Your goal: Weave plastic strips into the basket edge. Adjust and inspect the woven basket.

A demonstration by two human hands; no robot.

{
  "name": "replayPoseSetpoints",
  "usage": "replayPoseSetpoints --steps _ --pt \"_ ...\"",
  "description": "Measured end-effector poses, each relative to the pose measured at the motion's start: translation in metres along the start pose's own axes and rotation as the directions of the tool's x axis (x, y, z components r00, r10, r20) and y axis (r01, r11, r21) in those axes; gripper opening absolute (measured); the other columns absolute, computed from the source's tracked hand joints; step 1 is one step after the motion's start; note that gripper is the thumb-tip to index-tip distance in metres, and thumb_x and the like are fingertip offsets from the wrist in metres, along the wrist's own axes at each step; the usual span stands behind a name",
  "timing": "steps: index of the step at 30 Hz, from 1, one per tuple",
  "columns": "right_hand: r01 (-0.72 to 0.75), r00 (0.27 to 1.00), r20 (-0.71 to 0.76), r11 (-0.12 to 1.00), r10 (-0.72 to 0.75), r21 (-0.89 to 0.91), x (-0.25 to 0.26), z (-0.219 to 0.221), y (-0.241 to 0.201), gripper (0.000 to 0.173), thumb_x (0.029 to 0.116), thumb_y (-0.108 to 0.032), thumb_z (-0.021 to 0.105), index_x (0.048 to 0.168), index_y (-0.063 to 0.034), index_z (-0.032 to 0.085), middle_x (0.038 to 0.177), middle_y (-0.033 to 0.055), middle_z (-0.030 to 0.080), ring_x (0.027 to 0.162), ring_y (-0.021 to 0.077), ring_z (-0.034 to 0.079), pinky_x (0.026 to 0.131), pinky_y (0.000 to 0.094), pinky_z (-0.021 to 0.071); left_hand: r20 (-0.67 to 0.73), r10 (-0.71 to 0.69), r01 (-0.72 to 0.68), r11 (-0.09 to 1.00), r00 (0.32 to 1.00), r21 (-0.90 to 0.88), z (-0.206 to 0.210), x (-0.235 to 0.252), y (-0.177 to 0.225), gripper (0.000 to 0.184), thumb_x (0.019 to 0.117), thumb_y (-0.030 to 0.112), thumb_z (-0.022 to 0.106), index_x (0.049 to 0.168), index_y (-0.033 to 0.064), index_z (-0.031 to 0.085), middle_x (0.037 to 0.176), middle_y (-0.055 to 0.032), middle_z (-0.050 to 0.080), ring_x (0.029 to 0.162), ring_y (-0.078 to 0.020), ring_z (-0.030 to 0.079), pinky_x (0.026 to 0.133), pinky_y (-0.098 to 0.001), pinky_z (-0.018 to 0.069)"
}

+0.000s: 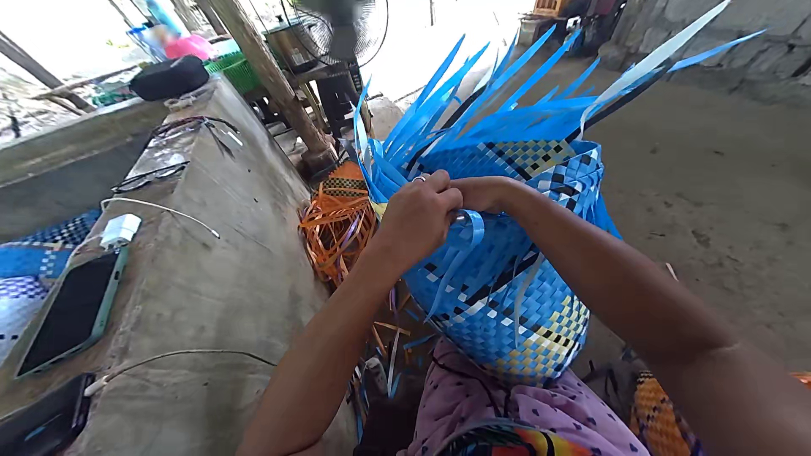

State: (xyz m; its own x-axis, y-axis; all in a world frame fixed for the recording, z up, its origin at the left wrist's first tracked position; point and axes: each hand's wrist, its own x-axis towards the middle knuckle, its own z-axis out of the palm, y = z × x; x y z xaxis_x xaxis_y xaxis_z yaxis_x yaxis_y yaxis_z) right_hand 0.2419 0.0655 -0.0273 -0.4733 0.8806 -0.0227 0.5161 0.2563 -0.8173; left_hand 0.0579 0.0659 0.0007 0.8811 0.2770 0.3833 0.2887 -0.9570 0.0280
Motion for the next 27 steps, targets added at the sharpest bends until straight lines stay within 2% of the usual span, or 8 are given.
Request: replayPoseSetpoints --steps 5,8,10,13,16,19,22,27 --pt "-0.278 0.961 -0.010 0.960 0.278 0.027 -0.003 -0.005 -0.004 0.047 0.1125 -0.034 0.035 0.101 0.0004 0.066 0.087 0.0065 0.060 0.078 0.0100 0.056 0.074 0.0324 0.0478 -0.041 -0.144 0.144 0.990 0.989 0.003 0.008 -0.026 -0.002 0.014 0.0947 0.017 0.071 0.101 0.0048 0.074 0.092 -0.0118 0.068 0.086 -0.0289 0.069 0.075 -0.0471 0.0578" --pt "-0.297 0.954 -0.016 0.954 0.298 0.042 -0.006 -0.006 0.000 0.051 0.1117 -0.039 0.035 0.105 0.0026 0.064 0.089 0.0089 0.059 0.079 0.0121 0.056 0.076 0.0338 0.0487 0.041 -0.346 0.344 0.938 0.937 0.039 0.019 -0.038 0.005 0.036 0.0938 0.039 0.073 0.088 0.0027 0.070 0.075 -0.0124 0.067 0.068 -0.0312 0.068 0.061 -0.0527 0.0542" --pt "-0.262 0.965 -0.040 0.965 0.261 -0.031 -0.007 -0.004 -0.004 0.052 0.1119 -0.038 0.034 0.103 0.0033 0.065 0.090 0.0108 0.061 0.081 0.0146 0.057 0.078 0.0364 0.0484 -0.032 -0.321 0.321 0.947 0.947 -0.008 0.038 -0.043 0.003 0.038 0.0969 0.033 0.068 0.075 0.0030 0.065 0.062 -0.0105 0.059 0.059 -0.0289 0.063 0.054 -0.0488 0.0491" --pt "-0.190 0.979 -0.099 0.978 0.181 -0.087 -0.013 -0.006 -0.002 0.052 0.1120 -0.036 0.036 0.099 0.0043 0.066 0.088 0.0127 0.060 0.082 0.0191 0.057 0.079 0.0413 0.0475 -0.127 -0.244 0.216 0.956 0.962 -0.199 0.059 -0.067 -0.008 0.038 0.0992 0.024 0.057 0.067 0.0044 0.058 0.059 -0.0056 0.051 0.058 -0.0220 0.056 0.055 -0.0408 0.0469" --pt "-0.162 0.969 -0.192 0.986 0.155 -0.024 -0.023 -0.017 0.022 0.048 0.1099 -0.039 0.043 0.100 0.0016 0.067 0.084 0.0088 0.060 0.076 0.0149 0.056 0.073 0.0378 0.0473 -0.091 -0.316 0.263 0.892 0.944 -0.368 0.075 -0.122 -0.022 0.043 0.1022 0.029 0.053 0.071 0.0016 0.060 0.063 -0.0068 0.053 0.061 -0.0173 0.054 0.059 -0.0349 0.0468" --pt "-0.049 0.988 -0.145 0.998 0.043 -0.041 -0.031 -0.020 0.031 0.034 0.1020 -0.036 0.059 0.104 -0.0023 0.064 0.081 0.0025 0.059 0.073 0.0075 0.057 0.070 0.0293 0.0485 -0.094 -0.382 0.300 0.834 0.919 -0.462 0.079 -0.163 -0.030 0.044 0.1033 0.031 0.053 0.068 0.0047 0.055 0.063 -0.0008 0.048 0.060 -0.0054 0.047 0.059 -0.0216 0.0404" --pt "-0.051 0.991 -0.126 0.989 0.033 -0.141 -0.027 -0.015 0.019 0.044 0.0900 -0.029 0.079 0.119 0.0018 0.065 0.099 0.0138 0.068 0.090 0.0191 0.065 0.084 0.0392 0.0535 -0.130 -0.379 0.262 0.813 0.916 -0.520 0.076 -0.178 -0.029 0.042 0.1034 0.028 0.053 0.067 0.0075 0.050 0.063 0.0025 0.045 0.060 -0.0005 0.043 0.058 -0.0163 0.0369" --pt "-0.083 0.977 -0.212 0.968 0.032 -0.236 -0.015 -0.024 0.033 0.033 0.0925 -0.028 0.077 0.103 0.0028 0.068 0.089 0.0143 0.066 0.082 0.0223 0.062 0.078 0.0435 0.0512 -0.188 -0.378 0.250 0.839 0.906 -0.484 0.069 -0.184 -0.028 0.045 0.1050 0.034 0.053 0.070 0.0051 0.056 0.063 0.0001 0.050 0.063 -0.0025 0.049 0.063 -0.0185 0.0424"
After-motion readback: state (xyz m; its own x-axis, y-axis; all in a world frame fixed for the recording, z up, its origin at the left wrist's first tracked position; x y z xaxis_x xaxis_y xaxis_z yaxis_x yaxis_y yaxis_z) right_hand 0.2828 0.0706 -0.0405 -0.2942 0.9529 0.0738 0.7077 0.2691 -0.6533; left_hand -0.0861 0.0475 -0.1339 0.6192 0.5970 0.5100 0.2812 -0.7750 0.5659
